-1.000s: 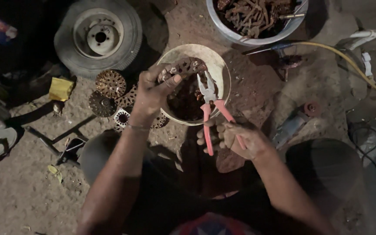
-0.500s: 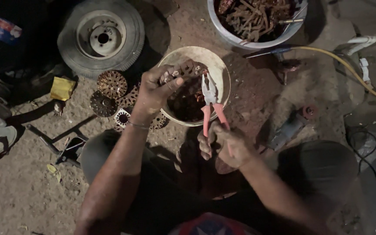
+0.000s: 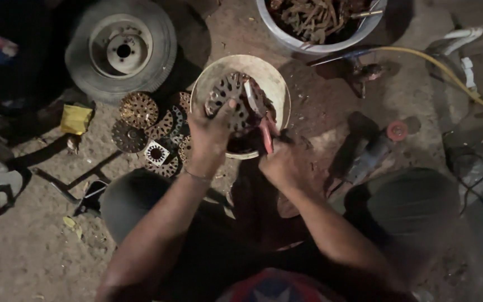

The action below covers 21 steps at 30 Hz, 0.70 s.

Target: The person uses an angle grinder to cut or grind a metal part, producing sparks. Then they use pliers to bend and remove small metal pieces from a circular perforated metal disc, placing the removed pieces into a bucket.

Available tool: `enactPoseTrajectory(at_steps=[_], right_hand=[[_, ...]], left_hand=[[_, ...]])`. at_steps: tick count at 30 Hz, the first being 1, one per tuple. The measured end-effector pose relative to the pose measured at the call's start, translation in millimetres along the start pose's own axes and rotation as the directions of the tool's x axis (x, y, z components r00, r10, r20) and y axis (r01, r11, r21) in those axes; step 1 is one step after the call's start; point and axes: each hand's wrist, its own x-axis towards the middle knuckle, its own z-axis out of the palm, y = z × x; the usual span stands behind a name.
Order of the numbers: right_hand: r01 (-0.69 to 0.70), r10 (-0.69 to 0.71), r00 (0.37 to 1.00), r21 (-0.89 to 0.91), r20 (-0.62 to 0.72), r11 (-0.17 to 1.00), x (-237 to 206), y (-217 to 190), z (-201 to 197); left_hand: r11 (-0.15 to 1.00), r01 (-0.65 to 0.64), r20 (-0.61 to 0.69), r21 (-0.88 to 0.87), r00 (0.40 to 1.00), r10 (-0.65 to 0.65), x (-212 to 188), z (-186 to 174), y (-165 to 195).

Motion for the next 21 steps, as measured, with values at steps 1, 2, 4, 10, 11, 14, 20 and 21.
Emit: enactPoseTrajectory(at_steps=[1,2,4,10,11,14,20,21], right_hand=[[0.137,-0.143,0.981,-0.048,-0.134,0.989,5.0,5.4,-1.2],[0.256,-0.278,0.925,-0.114,-0.26,0.96,6.7,10.9,-0.3],[0.227,-0.267,0.899,-0.152,-0.349,0.962,3.0,20.7,3.6],[0.234,-0.241,0.951,-0.058,-0.195,0.97,-1.0,5.3,-17.1],[0.257,-0.265,0.945,-0.068,-0.193,0.964,-3.8,2.6,-24.3],[0.294,-0.281,0.947,0.063,-0.155,0.954,-13.0,-2.8,-38.4],[0.304,-0.296,0.952,0.325,-0.076,0.896,-13.4,7.5,-28.4],[0.173,-0.244,0.969,0.592,0.041,0.787,-15.1,12.5,-24.3]], left_hand=[[0.998,-0.046,-0.032,0.033,0.998,0.047,-0.3,5.7,-2.5],[0.994,-0.089,-0.058,0.066,0.994,0.092,-2.0,13.4,-6.8],[0.997,-0.047,-0.092,0.058,0.994,0.052,-7.1,17.7,-14.0],[0.978,0.01,0.015,-0.207,1.0,-0.007,-2.7,4.0,-16.2],[0.981,-0.013,0.018,-0.192,1.0,0.016,-1.5,2.2,-18.3],[0.999,0.002,0.008,-0.052,1.0,-0.001,-2.7,-1.9,-28.1],[0.878,-0.409,0.181,0.25,0.91,0.373,-8.9,-4.3,-39.0],[0.829,-0.473,0.227,0.298,0.879,0.419,-9.0,-5.6,-38.4]])
